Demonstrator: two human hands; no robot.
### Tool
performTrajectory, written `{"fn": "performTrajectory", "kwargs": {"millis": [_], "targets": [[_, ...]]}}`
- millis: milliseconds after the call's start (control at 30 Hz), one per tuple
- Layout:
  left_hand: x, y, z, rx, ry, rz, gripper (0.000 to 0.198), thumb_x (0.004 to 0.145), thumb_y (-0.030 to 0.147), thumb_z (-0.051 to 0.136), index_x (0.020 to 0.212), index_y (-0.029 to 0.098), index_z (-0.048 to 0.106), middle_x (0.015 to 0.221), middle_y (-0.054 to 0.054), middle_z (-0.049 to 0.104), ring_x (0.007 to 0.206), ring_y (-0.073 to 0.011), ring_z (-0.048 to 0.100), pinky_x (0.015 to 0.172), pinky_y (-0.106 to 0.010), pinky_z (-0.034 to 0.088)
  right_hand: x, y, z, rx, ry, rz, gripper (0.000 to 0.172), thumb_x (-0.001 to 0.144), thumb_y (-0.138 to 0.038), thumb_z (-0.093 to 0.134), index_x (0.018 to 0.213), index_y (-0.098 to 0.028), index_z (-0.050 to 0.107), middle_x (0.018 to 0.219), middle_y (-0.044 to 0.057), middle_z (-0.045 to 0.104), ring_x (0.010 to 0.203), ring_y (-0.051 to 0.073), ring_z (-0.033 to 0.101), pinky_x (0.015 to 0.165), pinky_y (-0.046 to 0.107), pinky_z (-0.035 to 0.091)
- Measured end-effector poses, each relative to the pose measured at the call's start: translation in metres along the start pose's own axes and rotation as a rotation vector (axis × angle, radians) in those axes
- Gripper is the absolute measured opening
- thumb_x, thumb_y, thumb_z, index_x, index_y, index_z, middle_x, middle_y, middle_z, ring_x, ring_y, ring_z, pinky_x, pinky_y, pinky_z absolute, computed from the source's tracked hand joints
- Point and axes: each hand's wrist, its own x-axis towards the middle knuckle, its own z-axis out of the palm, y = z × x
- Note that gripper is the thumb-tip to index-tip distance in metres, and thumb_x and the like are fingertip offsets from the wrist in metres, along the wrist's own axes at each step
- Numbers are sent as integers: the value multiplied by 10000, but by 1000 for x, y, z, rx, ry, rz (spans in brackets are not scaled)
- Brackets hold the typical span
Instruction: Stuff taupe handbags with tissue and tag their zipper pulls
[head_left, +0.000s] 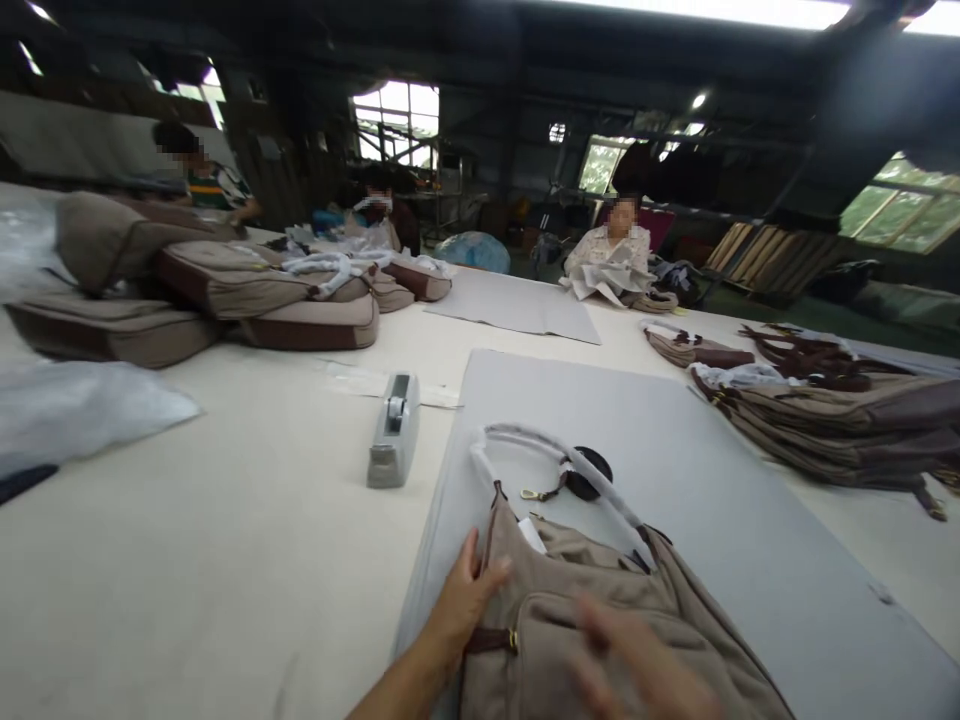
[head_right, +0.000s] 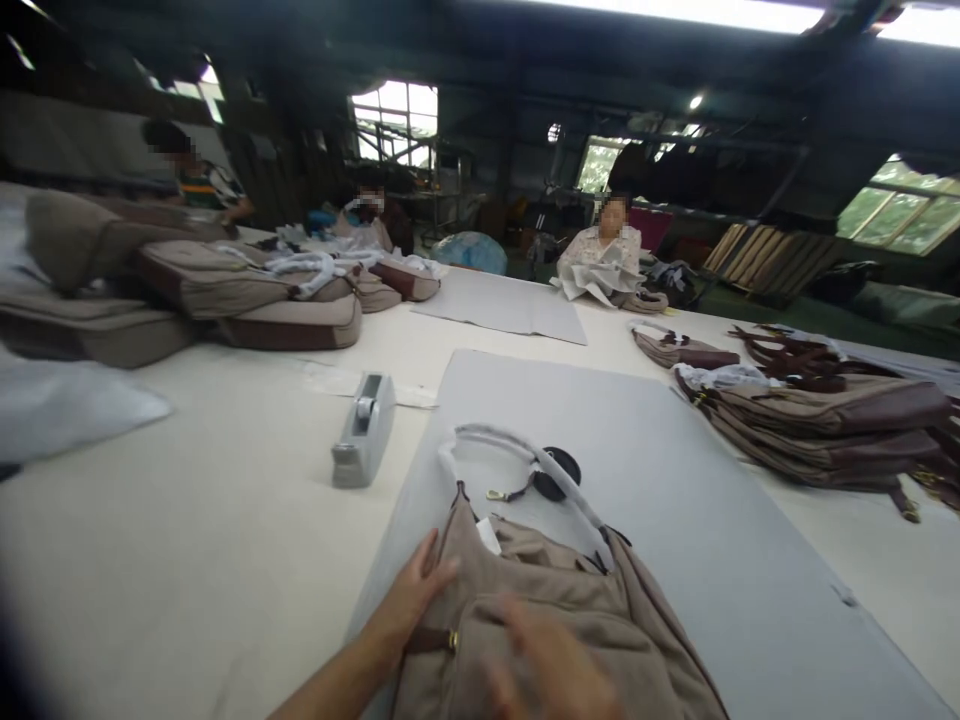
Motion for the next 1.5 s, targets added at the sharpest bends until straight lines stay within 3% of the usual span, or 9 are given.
{"fn": "performTrajectory", "kwargs": {"millis": [133, 267, 367, 533, 700, 767, 867, 1000, 1500], "targets": [[-24, 3, -5, 158, -15, 173, 618, 693, 173, 525, 1289, 36, 439, 1235, -147, 597, 1101, -250, 569, 946, -320, 432, 17, 64, -8, 40, -151, 607, 447, 727, -531, 456, 943, -189, 648, 969, 139, 682, 993, 326, 608, 816, 430, 490], [-42, 12, -9, 124, -100, 331, 485, 654, 112, 476, 1121, 97, 604, 1121, -64, 668, 1065, -221, 578, 957, -296, 415, 16, 83, -11, 79, -321, 639, 418, 589, -504, 495, 768, -161, 656, 733, 114, 698, 756, 310, 656, 679, 376, 495], [-63, 26, -38, 105, -161, 380, 460, 641, 108, 485, 1071, 114, 645, 1015, -41, 700, 999, -217, 602, 900, -293, 445, -5, 55, -7, 147, -400, 618, 411, 604, -519, 477, 751, -170, 637, 695, 72, 688, 731, 268, 643, 648, 327, 476], [-95, 35, -147, 267, -234, 362, 432, 713, 187, 523, 1131, 127, 612, 968, -38, 704, 867, -203, 635, 759, -287, 492, -57, -31, 17, 390, -495, 601, 377, 692, -544, 479, 722, -177, 563, 688, 28, 641, 704, 198, 596, 616, 262, 450], [-118, 37, -218, 848, 103, 595, 365, 754, 198, 534, 1106, 149, 616, 1075, -90, 652, 1004, -239, 575, 904, -380, 450, -58, -73, 26, 407, -569, 621, 444, 785, -630, 410, 702, -210, 527, 539, -22, 554, 512, 150, 560, 458, 226, 412], [-124, 40, -209, 1041, 191, 774, 340, 785, 174, 516, 1113, 153, 602, 1124, -115, 613, 1062, -255, 525, 938, -422, 422, -35, -60, 31, 304, -391, 583, 417, 796, -601, 405, 787, -217, 568, 616, 4, 596, 573, 175, 604, 500, 247, 459], [-126, 44, -169, 1364, -67, 1009, 230, 836, 184, 495, 1035, 153, 606, 1068, -104, 619, 998, -230, 532, 898, -385, 450, 4, -28, 50, 211, -165, 365, 410, 757, -508, 477, 984, -193, 609, 943, 99, 636, 732, 209, 636, 627, 320, 527], [-115, 42, -124, 1667, -383, 822, 283, 803, 385, 587, 901, 120, 613, 923, -121, 633, 923, -270, 552, 785, -403, 495, 32, -1, 80, 370, -308, 154, 423, 804, -424, 447, 1104, -176, 614, 1277, 165, 486, 894, 213, 631, 632, 308, 554], [-123, 42, -118, 1764, -458, 500, 183, 854, 324, 533, 892, 157, 596, 1008, -103, 555, 971, -259, 518, 700, -364, 499, 14, -16, 100, 206, -256, 82, 349, 800, -381, 491, 1057, -183, 621, 1342, 163, 439, 1182, 293, 497, 865, 411, 504]]}}
